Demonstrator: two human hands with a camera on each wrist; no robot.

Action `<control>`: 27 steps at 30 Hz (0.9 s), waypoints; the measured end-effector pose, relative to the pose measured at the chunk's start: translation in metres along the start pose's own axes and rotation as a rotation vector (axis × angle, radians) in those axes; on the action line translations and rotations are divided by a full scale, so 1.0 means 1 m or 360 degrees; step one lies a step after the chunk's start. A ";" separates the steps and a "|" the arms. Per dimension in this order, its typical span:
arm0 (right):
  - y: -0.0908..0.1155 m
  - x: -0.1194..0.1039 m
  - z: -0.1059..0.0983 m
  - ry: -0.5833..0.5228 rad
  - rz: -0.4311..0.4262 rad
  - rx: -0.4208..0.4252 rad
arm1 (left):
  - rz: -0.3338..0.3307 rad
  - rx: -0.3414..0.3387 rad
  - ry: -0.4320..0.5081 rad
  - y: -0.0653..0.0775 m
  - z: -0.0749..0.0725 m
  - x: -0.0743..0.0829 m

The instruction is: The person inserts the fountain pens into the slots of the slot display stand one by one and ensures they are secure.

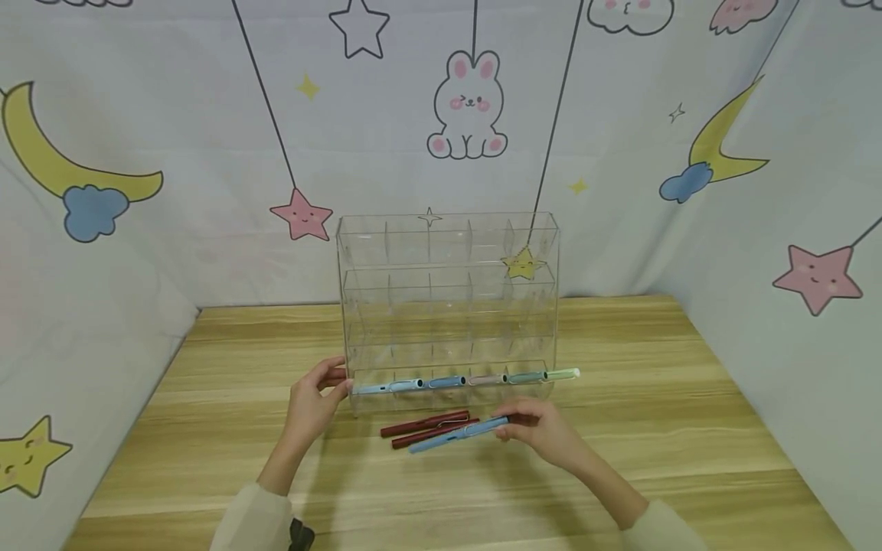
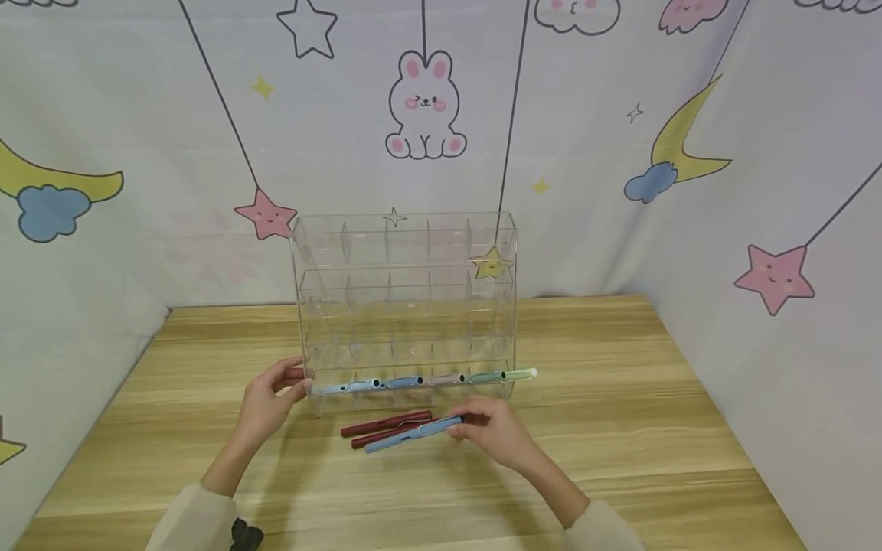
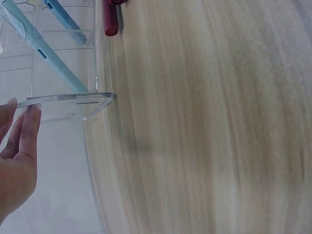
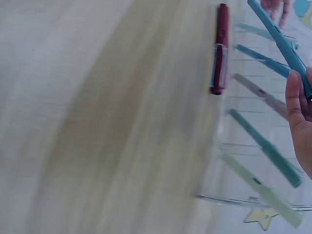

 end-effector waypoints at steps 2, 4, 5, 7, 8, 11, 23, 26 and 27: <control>-0.003 -0.009 -0.005 -0.0016 -0.0040 0.0013 | -0.0008 -0.0009 0.0000 0.000 0.000 0.000; -0.008 -0.020 -0.009 -0.0013 -0.0064 0.0052 | -0.0008 -0.0012 -0.0008 0.000 0.001 -0.001; -0.010 -0.026 -0.011 -0.0010 -0.0083 0.0079 | -0.0009 -0.0012 -0.0013 0.000 0.001 -0.001; -0.015 -0.038 -0.016 0.0005 -0.0080 0.0140 | -0.0005 -0.0011 -0.0024 0.000 0.001 -0.001; -0.018 -0.043 -0.017 0.0018 -0.0079 0.0171 | 0.0000 -0.0010 -0.0027 0.000 0.001 -0.001; -0.026 -0.057 -0.021 0.0056 -0.0034 0.0239 | 0.0004 -0.0007 -0.0039 0.001 0.001 0.000; -0.066 -0.091 -0.014 0.0135 -0.0048 0.0420 | -0.0003 -0.0024 -0.0055 0.000 0.001 -0.001; -0.071 -0.100 -0.009 0.0166 -0.0010 0.0446 | 0.0001 -0.0024 -0.0048 0.000 0.001 -0.001; -0.074 -0.100 -0.008 0.0188 0.0003 0.0452 | 0.0000 -0.0021 -0.0039 0.000 0.001 0.000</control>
Point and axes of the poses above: each hand's wrist, its own y-axis away from the middle knuckle, its own z-axis out of the palm, x = y × z, the point moved 4 cm from there along -y, towards the middle knuckle, and after that the axes turned 8 degrees about z, right-handed, at the moved point
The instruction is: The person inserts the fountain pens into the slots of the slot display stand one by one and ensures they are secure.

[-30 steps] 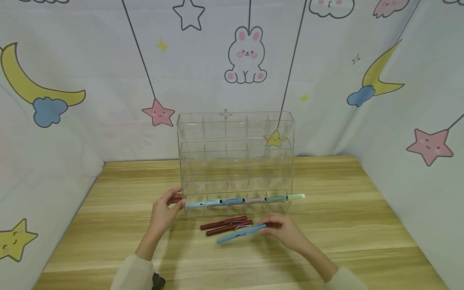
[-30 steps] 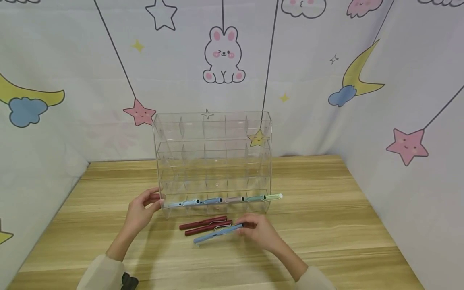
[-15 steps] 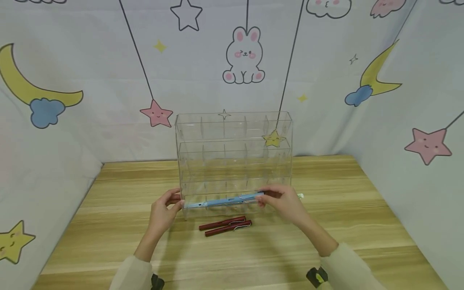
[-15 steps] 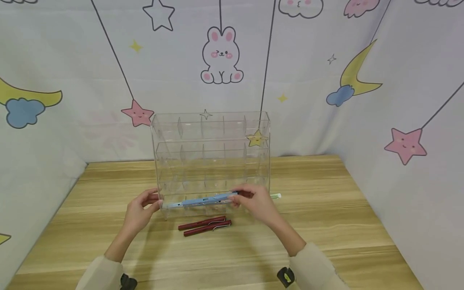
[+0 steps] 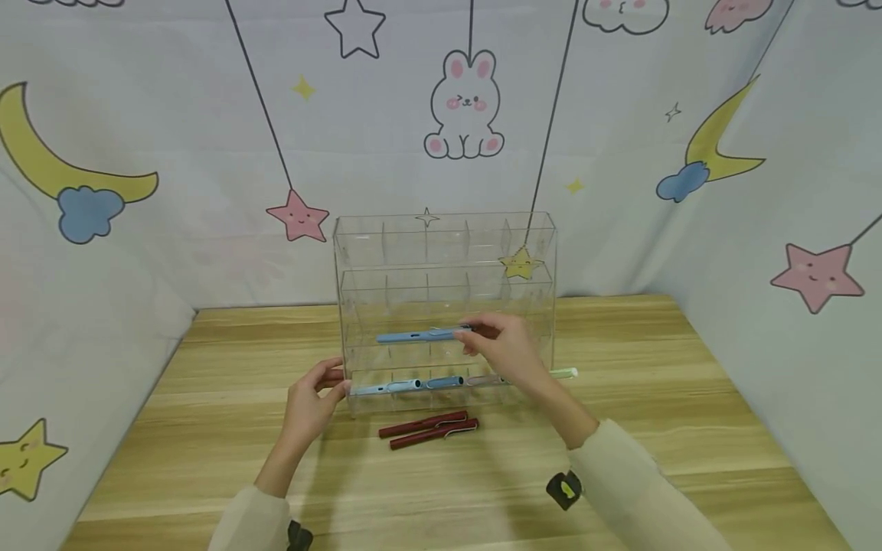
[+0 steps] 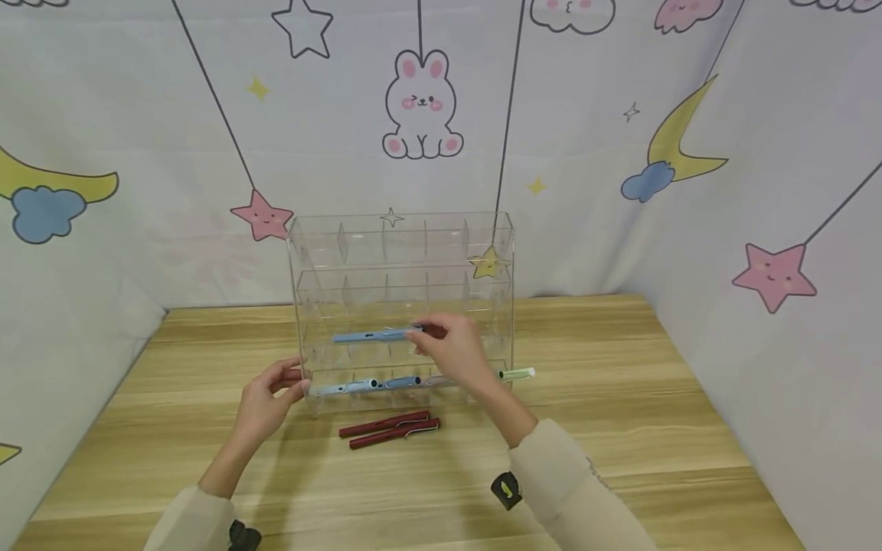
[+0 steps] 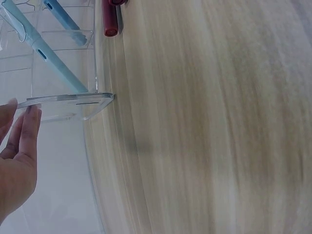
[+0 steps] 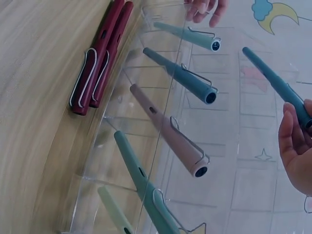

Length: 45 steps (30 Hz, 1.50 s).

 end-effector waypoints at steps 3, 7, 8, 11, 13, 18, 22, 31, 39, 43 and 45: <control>-0.006 0.000 0.006 0.0071 0.0048 -0.0006 | 0.0003 0.0012 0.0014 0.000 0.000 0.002; -0.014 0.007 0.015 0.0163 0.0052 -0.0021 | 0.0015 0.0023 0.0002 0.000 0.000 0.002; -0.015 0.006 0.017 0.0171 0.0060 -0.0025 | 0.0018 0.0024 -0.0005 0.000 0.000 0.002; -0.018 0.005 0.023 0.0245 0.0080 -0.0022 | 0.0010 0.0030 -0.0019 0.000 0.000 0.001; -0.020 0.004 0.027 0.0311 0.0096 -0.0010 | 0.0013 0.0033 -0.0022 0.000 0.000 0.002; -0.026 0.003 0.039 0.0346 0.0064 -0.0049 | 0.0020 0.0031 -0.0012 0.000 0.000 0.003; -0.029 0.001 0.048 0.0310 0.0040 -0.0105 | 0.0018 0.0030 -0.0008 0.000 0.000 0.003; -0.036 0.001 0.063 0.0368 -0.0003 -0.0125 | 0.0017 0.0032 -0.0004 0.000 0.001 0.003; -0.037 -0.001 0.067 0.0330 -0.0050 -0.0102 | 0.0003 0.0016 -0.0035 -0.001 0.002 0.001; -0.036 0.000 0.066 0.0258 -0.0031 -0.0087 | 0.0007 0.0019 -0.0033 -0.001 0.002 0.001; -0.035 0.002 0.065 0.0225 -0.0020 -0.0076 | 0.0009 0.0020 -0.0035 -0.001 0.001 0.001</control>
Point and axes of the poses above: each hand's wrist, its own y-axis away from the middle knuckle, its own z-axis out of the palm, x = y × z, the point moved 4 cm from there along -y, towards the middle knuckle, and after that the axes turned 8 degrees about z, right-handed, at the moved point
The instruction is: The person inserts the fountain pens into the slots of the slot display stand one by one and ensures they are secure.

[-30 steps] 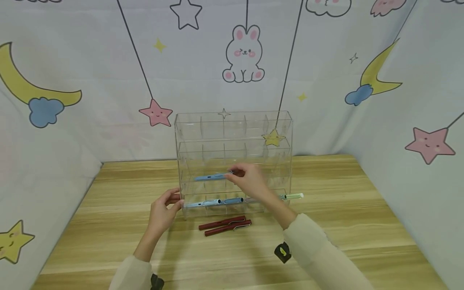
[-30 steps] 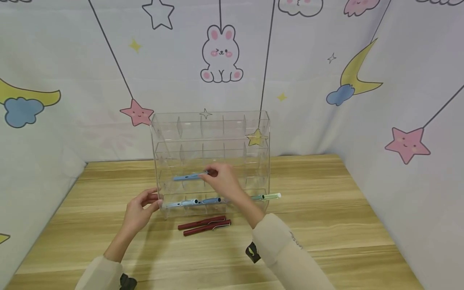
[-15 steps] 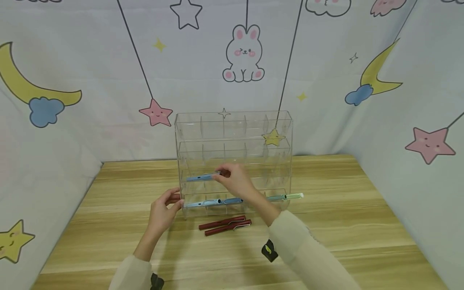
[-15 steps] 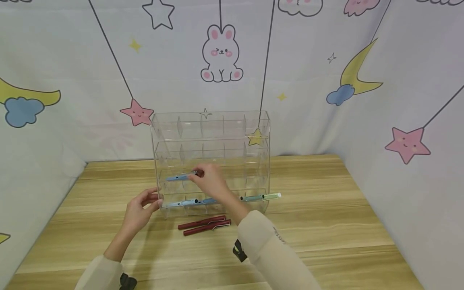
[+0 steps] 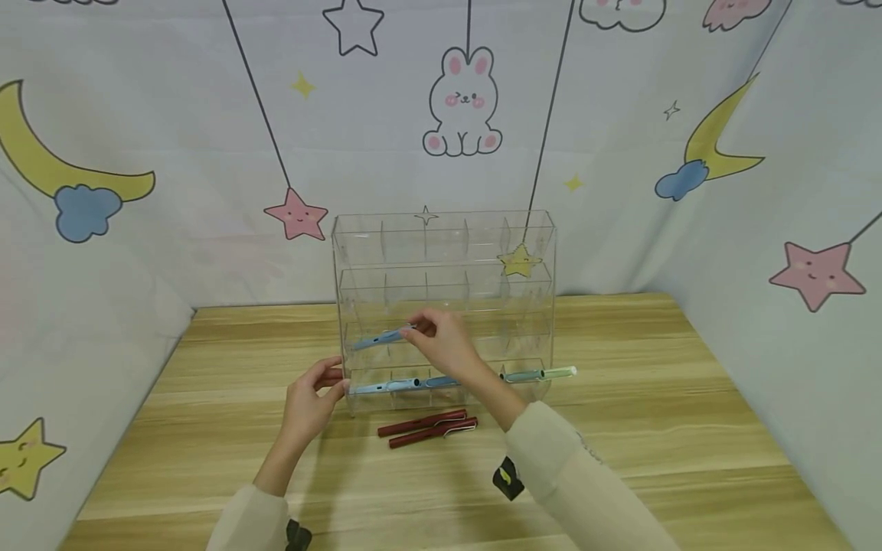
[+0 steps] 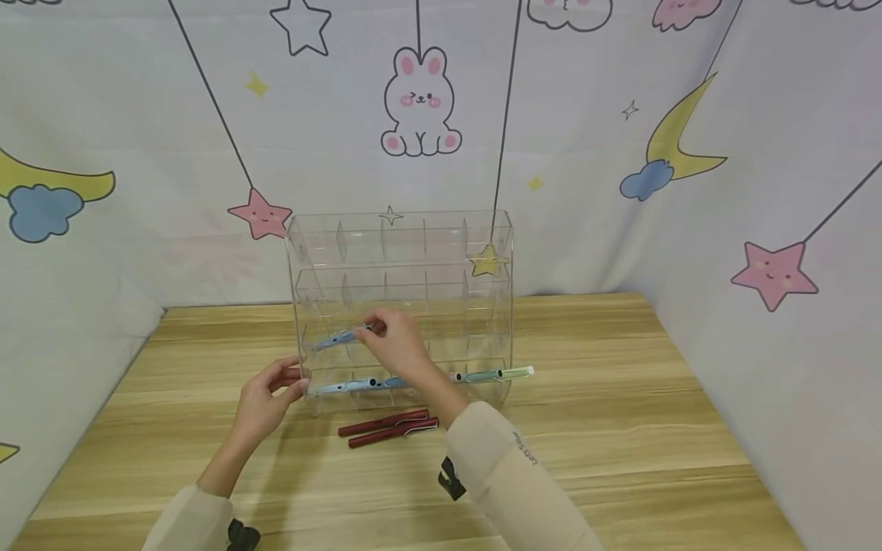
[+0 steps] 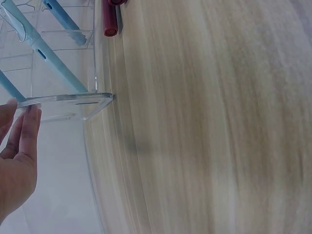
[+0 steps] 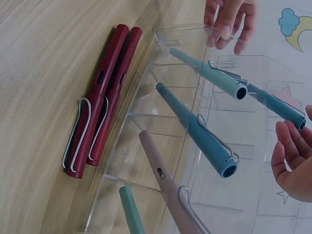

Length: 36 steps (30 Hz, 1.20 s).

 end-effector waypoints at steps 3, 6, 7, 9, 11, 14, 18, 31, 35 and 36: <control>0.001 0.003 0.000 -0.0021 0.0014 0.0014 | -0.0005 0.0001 -0.0001 0.000 0.000 0.000; 0.002 0.004 0.000 -0.0019 0.0006 0.0019 | -0.0004 -0.0001 0.0001 0.000 0.000 0.000; 0.002 0.004 0.000 -0.0022 0.0002 0.0018 | -0.0003 0.0001 0.0002 0.000 0.000 0.000; 0.002 0.004 0.000 -0.0018 -0.0013 0.0018 | 0.0004 0.0005 0.0005 0.001 0.000 0.000; 0.002 0.004 0.000 -0.0019 -0.0024 0.0019 | 0.0013 0.0008 0.0006 0.001 0.000 0.000; 0.003 0.004 -0.001 -0.0033 -0.0026 0.0015 | 0.0021 0.0015 0.0012 0.001 0.000 0.000; 0.005 0.006 -0.002 -0.0042 -0.0013 -0.0008 | 0.0014 0.0019 0.0023 0.000 0.000 0.000; 0.011 0.009 -0.007 -0.0053 -0.0039 -0.0104 | 0.0002 0.0004 0.0007 0.002 0.000 -0.002; 0.016 0.012 -0.010 -0.0082 -0.0024 -0.0121 | 0.0006 0.0015 0.0011 0.001 0.000 0.000; 0.018 0.012 -0.011 -0.0090 -0.0026 -0.0125 | 0.0004 0.0016 0.0017 0.001 0.000 0.000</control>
Point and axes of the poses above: each hand's wrist, its own y-axis away from the middle knuckle, its own z-axis out of the palm, x = y × z, the point moved 4 cm from there along -y, towards the middle knuckle, and after that the axes turned 8 degrees about z, right-handed, at the moved point
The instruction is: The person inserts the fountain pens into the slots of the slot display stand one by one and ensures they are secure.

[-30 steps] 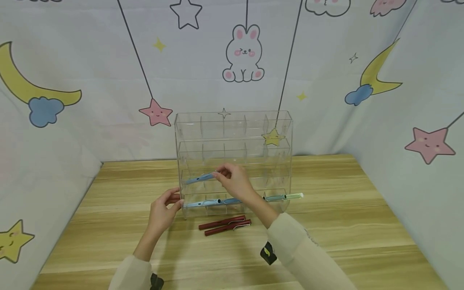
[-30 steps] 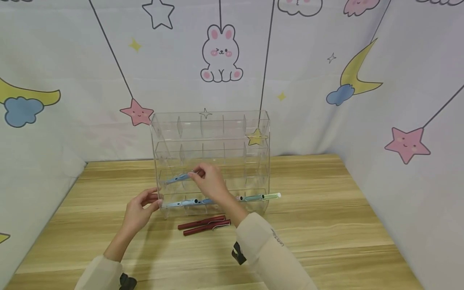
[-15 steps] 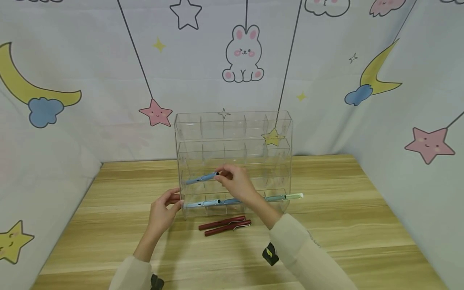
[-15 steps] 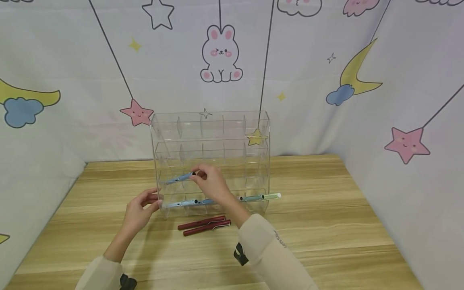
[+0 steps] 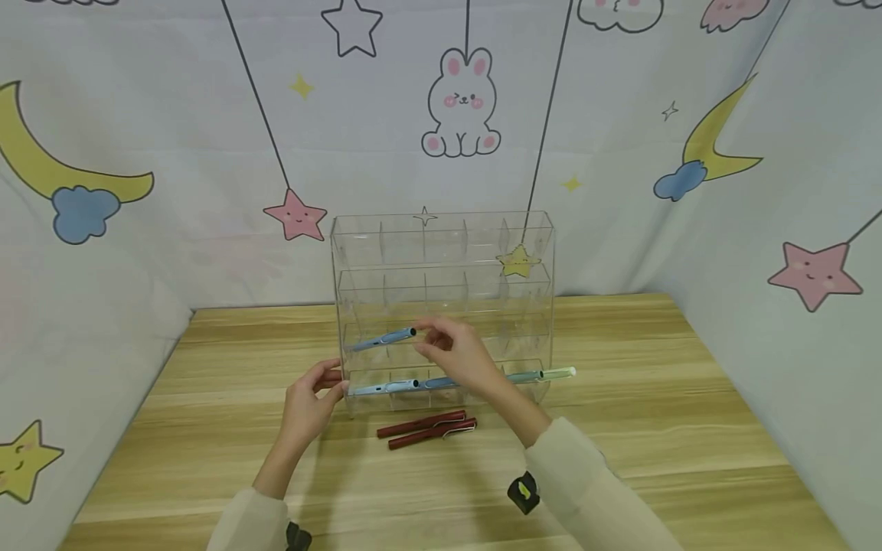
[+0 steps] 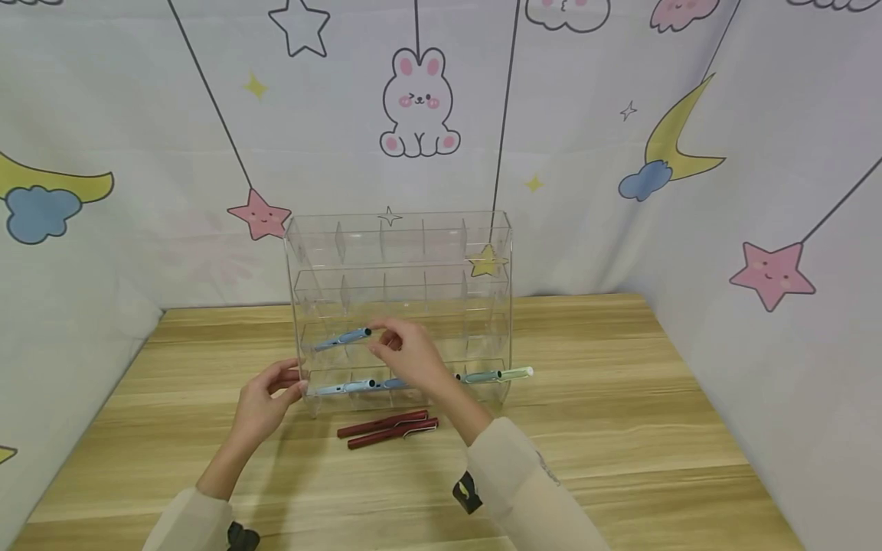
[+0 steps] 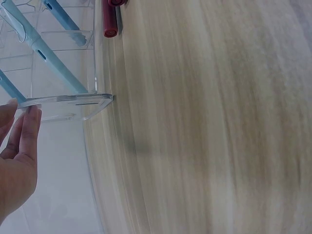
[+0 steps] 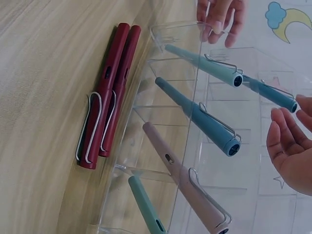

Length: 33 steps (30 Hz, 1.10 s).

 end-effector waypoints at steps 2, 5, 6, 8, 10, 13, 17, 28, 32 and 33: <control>0.004 0.001 -0.001 -0.0011 -0.0005 -0.0011 | -0.0004 0.0001 0.0012 0.000 0.000 0.001; 0.010 0.001 -0.002 -0.0016 -0.0049 -0.0040 | -0.0010 -0.0006 0.0020 0.000 0.000 0.001; 0.012 0.001 -0.002 -0.0016 -0.0068 -0.0057 | -0.0014 -0.0007 0.0019 0.000 0.000 0.000; 0.017 0.001 -0.002 -0.0016 -0.0106 -0.0104 | -0.0016 -0.0007 0.0011 0.000 0.000 0.000; 0.022 0.001 -0.001 -0.0013 -0.0123 -0.0165 | -0.0003 -0.0002 0.0001 0.001 0.000 -0.001; 0.030 0.003 0.002 -0.0006 -0.0114 -0.0268 | 0.0035 0.0018 -0.0012 0.001 0.000 -0.001; 0.040 0.010 0.006 0.0039 -0.0112 -0.0365 | 0.0083 0.0051 -0.0039 0.002 0.000 -0.001; 0.063 0.047 0.017 0.0197 -0.0037 -0.0517 | 0.0013 -0.0015 -0.0026 0.001 0.001 -0.004; 0.066 0.066 0.019 0.0279 -0.0061 -0.0460 | 0.0007 -0.0018 -0.0021 0.001 0.001 -0.003; 0.067 0.070 0.019 0.0299 -0.0072 -0.0436 | 0.0006 -0.0018 -0.0019 0.001 0.001 -0.003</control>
Point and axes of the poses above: each hand's wrist, its own y-axis away from the middle knuckle, its own z-axis out of the palm, x = y × z, the point moved 4 cm from there along -y, towards the middle knuckle, and after that the axes turned 8 degrees about z, right-handed, at the moved point
